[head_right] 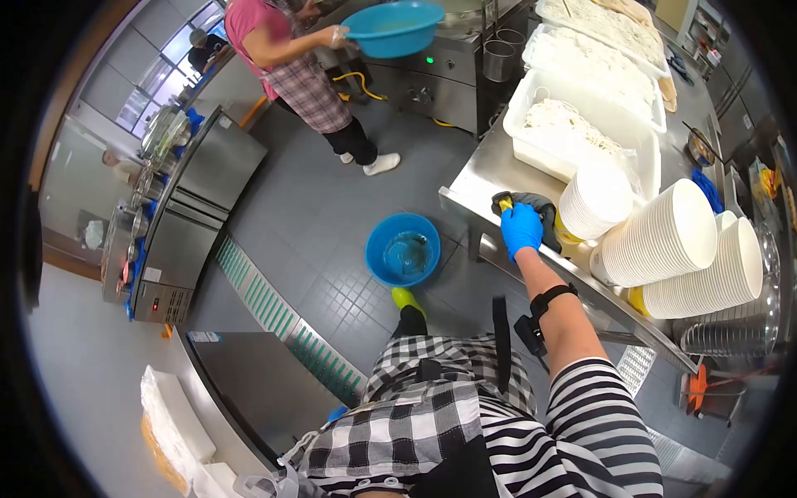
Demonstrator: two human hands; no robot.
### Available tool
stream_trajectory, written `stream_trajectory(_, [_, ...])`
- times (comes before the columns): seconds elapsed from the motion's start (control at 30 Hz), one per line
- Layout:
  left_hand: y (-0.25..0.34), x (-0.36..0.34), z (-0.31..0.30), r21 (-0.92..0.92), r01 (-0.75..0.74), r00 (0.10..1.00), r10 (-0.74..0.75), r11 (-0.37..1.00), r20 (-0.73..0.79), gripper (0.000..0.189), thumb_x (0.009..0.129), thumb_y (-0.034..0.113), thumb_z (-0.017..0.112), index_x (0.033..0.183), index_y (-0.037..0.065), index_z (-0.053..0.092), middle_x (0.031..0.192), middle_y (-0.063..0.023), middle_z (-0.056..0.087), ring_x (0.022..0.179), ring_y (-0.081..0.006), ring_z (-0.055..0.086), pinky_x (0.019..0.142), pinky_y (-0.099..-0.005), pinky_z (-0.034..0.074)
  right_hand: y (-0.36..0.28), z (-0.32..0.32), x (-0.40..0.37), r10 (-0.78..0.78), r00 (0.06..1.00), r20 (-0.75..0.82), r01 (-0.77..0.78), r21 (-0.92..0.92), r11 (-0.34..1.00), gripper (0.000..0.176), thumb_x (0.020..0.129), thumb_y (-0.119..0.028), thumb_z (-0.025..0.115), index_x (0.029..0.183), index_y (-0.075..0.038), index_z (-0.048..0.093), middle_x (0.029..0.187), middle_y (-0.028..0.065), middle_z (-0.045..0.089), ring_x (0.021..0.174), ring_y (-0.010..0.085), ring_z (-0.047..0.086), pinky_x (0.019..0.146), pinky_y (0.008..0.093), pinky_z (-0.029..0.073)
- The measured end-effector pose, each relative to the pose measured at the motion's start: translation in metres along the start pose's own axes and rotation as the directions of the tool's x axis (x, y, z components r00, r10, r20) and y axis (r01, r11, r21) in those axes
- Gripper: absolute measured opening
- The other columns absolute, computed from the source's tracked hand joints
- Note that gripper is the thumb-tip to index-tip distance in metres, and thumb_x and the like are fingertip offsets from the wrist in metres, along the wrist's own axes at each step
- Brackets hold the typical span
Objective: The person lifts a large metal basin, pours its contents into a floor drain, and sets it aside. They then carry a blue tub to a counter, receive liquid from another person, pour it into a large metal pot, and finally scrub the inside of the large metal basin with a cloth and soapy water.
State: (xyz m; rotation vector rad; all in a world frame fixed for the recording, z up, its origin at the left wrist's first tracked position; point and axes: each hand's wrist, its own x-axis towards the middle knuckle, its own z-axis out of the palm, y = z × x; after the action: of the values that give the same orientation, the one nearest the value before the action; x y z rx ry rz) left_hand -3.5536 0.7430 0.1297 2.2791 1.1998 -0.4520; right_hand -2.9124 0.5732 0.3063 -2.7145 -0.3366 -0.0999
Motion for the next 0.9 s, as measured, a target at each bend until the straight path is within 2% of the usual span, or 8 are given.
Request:
stream_trajectory(0.13, [-0.009, -0.025, 0.01, 0.011, 0.145, 0.988, -0.145, 0.989, 0.059, 0.038, 0.06, 0.043, 0.063, 0.073, 0.008, 0.058, 0.071, -0.0161, 0.058, 0.068, -0.035, 0.056, 0.059, -0.0409, 0.045, -0.002, -0.003, 0.001, 0.014, 1.0, 0.025, -0.015, 0.03, 0.999, 0.03, 0.075, -0.028, 0.044, 0.078, -0.001, 0.057, 0.082, 0.0201, 0.056, 0.075, 0.0338, 0.055, 0.068, 0.0415, 0.044])
stream_trajectory(0.4, [0.024, -0.019, -0.041, 0.14, 0.104, 0.994, -0.097, 0.985, -0.052, 0.034, 0.063, 0.042, 0.059, 0.073, 0.009, 0.059, 0.066, -0.015, 0.058, 0.067, -0.0346, 0.056, 0.06, -0.0404, 0.046, -0.002, -0.001, 0.002, 0.021, 0.999, 0.026, -0.021, -0.004, 1.0, 0.031, 0.075, -0.028, 0.044, 0.079, -0.001, 0.058, 0.082, 0.0203, 0.056, 0.076, 0.0338, 0.055, 0.069, 0.0414, 0.044])
stream_trajectory(0.47, [0.024, -0.011, -0.052, 0.052, 0.253, 0.967, -0.252, 0.966, -0.025, 0.031, 0.067, 0.038, 0.055, 0.076, 0.009, 0.058, 0.077, -0.0138, 0.059, 0.072, -0.0321, 0.057, 0.061, -0.0407, 0.046, -0.003, -0.001, 0.002, 0.03, 0.999, 0.036, -0.03, -0.016, 0.999, 0.031, 0.075, -0.029, 0.044, 0.078, -0.001, 0.057, 0.082, 0.0202, 0.056, 0.075, 0.0338, 0.055, 0.069, 0.0412, 0.044])
stream_trajectory(0.5, [0.011, -0.009, -0.054, -0.069, 0.025, 0.998, -0.02, 0.997, 0.063, 0.025, 0.074, 0.031, 0.048, 0.084, 0.008, 0.054, 0.087, -0.0153, 0.057, 0.074, -0.0316, 0.057, 0.059, -0.0428, 0.044, -0.004, -0.003, 0.001, 0.025, 0.999, 0.028, -0.025, -0.024, 0.999, 0.031, 0.075, -0.029, 0.044, 0.078, -0.001, 0.057, 0.082, 0.0202, 0.056, 0.075, 0.0339, 0.055, 0.068, 0.0412, 0.044])
stream_trajectory(0.53, [0.002, -0.005, -0.047, -0.071, 0.032, 0.997, -0.027, 0.997, 0.07, 0.025, 0.074, 0.031, 0.048, 0.084, 0.008, 0.054, 0.087, -0.0153, 0.057, 0.074, -0.0316, 0.057, 0.059, -0.0428, 0.044, -0.004, -0.003, 0.001, 0.019, 1.0, 0.021, -0.019, -0.033, 0.999, 0.031, 0.075, -0.029, 0.044, 0.078, -0.001, 0.057, 0.082, 0.0202, 0.056, 0.075, 0.0339, 0.055, 0.068, 0.0411, 0.044])
stream_trajectory(0.6, [-0.03, 0.004, -0.011, -0.853, -0.184, 0.979, 0.013, 0.489, -0.204, 0.022, 0.078, 0.022, 0.042, 0.092, 0.007, 0.05, 0.092, -0.017, 0.054, 0.077, -0.0322, 0.056, 0.056, -0.0426, 0.043, -0.001, 0.003, 0.004, 0.021, 0.999, 0.027, -0.02, -0.047, 0.999, 0.031, 0.076, -0.03, 0.044, 0.078, -0.001, 0.057, 0.082, 0.0203, 0.056, 0.075, 0.034, 0.055, 0.068, 0.0412, 0.044])
stream_trajectory(0.73, [-0.033, 0.003, -0.017, -0.793, -0.249, 0.968, 0.121, 0.556, -0.218, 0.025, 0.08, 0.018, 0.035, 0.096, 0.003, 0.048, 0.088, -0.0184, 0.054, 0.08, -0.0341, 0.055, 0.055, -0.0419, 0.043, -0.003, -0.001, 0.002, 0.024, 0.999, 0.021, -0.023, -0.062, 0.998, 0.031, 0.076, -0.029, 0.043, 0.078, -0.001, 0.057, 0.082, 0.0206, 0.056, 0.075, 0.0342, 0.055, 0.068, 0.0414, 0.044])
stream_trajectory(0.9, [-0.022, -0.008, -0.02, -0.947, 0.193, 0.958, -0.257, 0.256, 0.126, 0.026, 0.079, 0.018, 0.038, 0.097, 0.002, 0.048, 0.087, -0.0181, 0.055, 0.077, -0.0331, 0.056, 0.055, -0.0418, 0.044, -0.003, 0.0, 0.003, 0.023, 0.999, 0.036, -0.021, -0.062, 0.998, 0.032, 0.076, -0.029, 0.043, 0.079, -0.001, 0.057, 0.082, 0.0204, 0.056, 0.075, 0.0341, 0.055, 0.068, 0.0418, 0.044])
